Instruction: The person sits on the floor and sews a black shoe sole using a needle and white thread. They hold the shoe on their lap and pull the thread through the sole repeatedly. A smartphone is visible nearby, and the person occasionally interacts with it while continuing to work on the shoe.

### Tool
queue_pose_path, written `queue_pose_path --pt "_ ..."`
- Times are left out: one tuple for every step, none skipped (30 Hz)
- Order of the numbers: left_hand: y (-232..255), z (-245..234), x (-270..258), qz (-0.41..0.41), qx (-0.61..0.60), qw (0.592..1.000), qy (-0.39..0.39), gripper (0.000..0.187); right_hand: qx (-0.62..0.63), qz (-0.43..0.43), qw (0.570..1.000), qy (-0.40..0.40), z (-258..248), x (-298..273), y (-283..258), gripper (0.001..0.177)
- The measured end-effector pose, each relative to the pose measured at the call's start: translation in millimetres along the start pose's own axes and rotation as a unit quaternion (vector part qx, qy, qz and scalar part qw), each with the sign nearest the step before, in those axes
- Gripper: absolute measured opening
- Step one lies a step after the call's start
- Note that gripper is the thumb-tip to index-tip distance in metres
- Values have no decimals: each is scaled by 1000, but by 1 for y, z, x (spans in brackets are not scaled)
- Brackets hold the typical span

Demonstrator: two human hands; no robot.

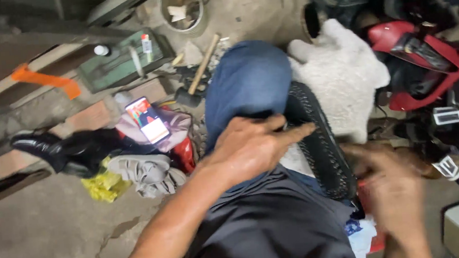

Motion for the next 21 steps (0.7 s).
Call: queue_pose_path --pt "2 11 -1 -7 24 998 -52 54 -28 7 996 89 -24 5 1 27" --pt "5 21 -2 -11 48 993 -104 66 -56 14 982 181 -49 6 0 24" --pt "8 26 -5 -17 49 994 -100 66 -55 9 983 177 -46 11 9 24" --pt "15 5 -5 -7 90 996 29 48 -165 -13 968 190 -46 16 11 19" --pt "25 -14 -11 3 130 979 157 34 -270 -36 941 201 -44 20 13 35" --pt "24 -12 -10 -1 131 978 161 34 -271 -42 941 199 -38 25 -2 35" --pt "24 -5 -7 3 118 983 142 36 -250 -90 948 178 -27 31 -23 38" --pt "24 3 -4 9 104 987 120 41 -226 -133 952 157 -15 32 -43 42" --pt "24 3 -5 7 103 987 121 41 -227 -134 952 155 -7 32 -37 42" --pt "25 -1 -6 7 100 986 134 36 -209 -144 956 149 1 31 -33 33" --pt "25 -4 -6 7 97 985 146 32 -191 -155 959 143 8 30 -29 23" --pt "24 -5 -6 9 97 984 147 32 -192 -155 958 144 3 29 -39 23" --pt "21 2 -4 0 80 991 110 36 -145 -138 972 121 0 29 -44 20" --pt "17 9 -3 -8 61 995 72 41 -98 -120 983 97 -2 28 -49 17" --pt "16 9 -4 -7 60 996 72 41 -99 -119 983 97 -7 24 -53 17" --pt "14 15 -3 -13 43 998 46 44 30 -75 995 67 -10 24 -45 13" --pt "12 21 -2 -19 25 999 20 48 159 -30 986 34 -10 22 -39 12" --pt "13 18 -1 -17 25 999 20 48 158 -29 986 35 -11 16 -23 12" --pt "15 8 -2 -7 30 998 53 43 277 -34 959 43 -13 9 -7 12" --pt "17 -2 -2 1 36 996 87 38 392 -39 918 47 -16 4 9 13" --pt "17 -3 -2 1 36 996 87 38 392 -40 918 47 -13 12 -3 13"
Point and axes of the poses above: each hand's wrist, its own x-axis towards the middle knuckle, its own z-axis out of the palm, y = z × x, the point moved 10 cm from there along x, towards the middle knuckle, and after that the axes turned 1 degree about z, right-handed, at the moved point
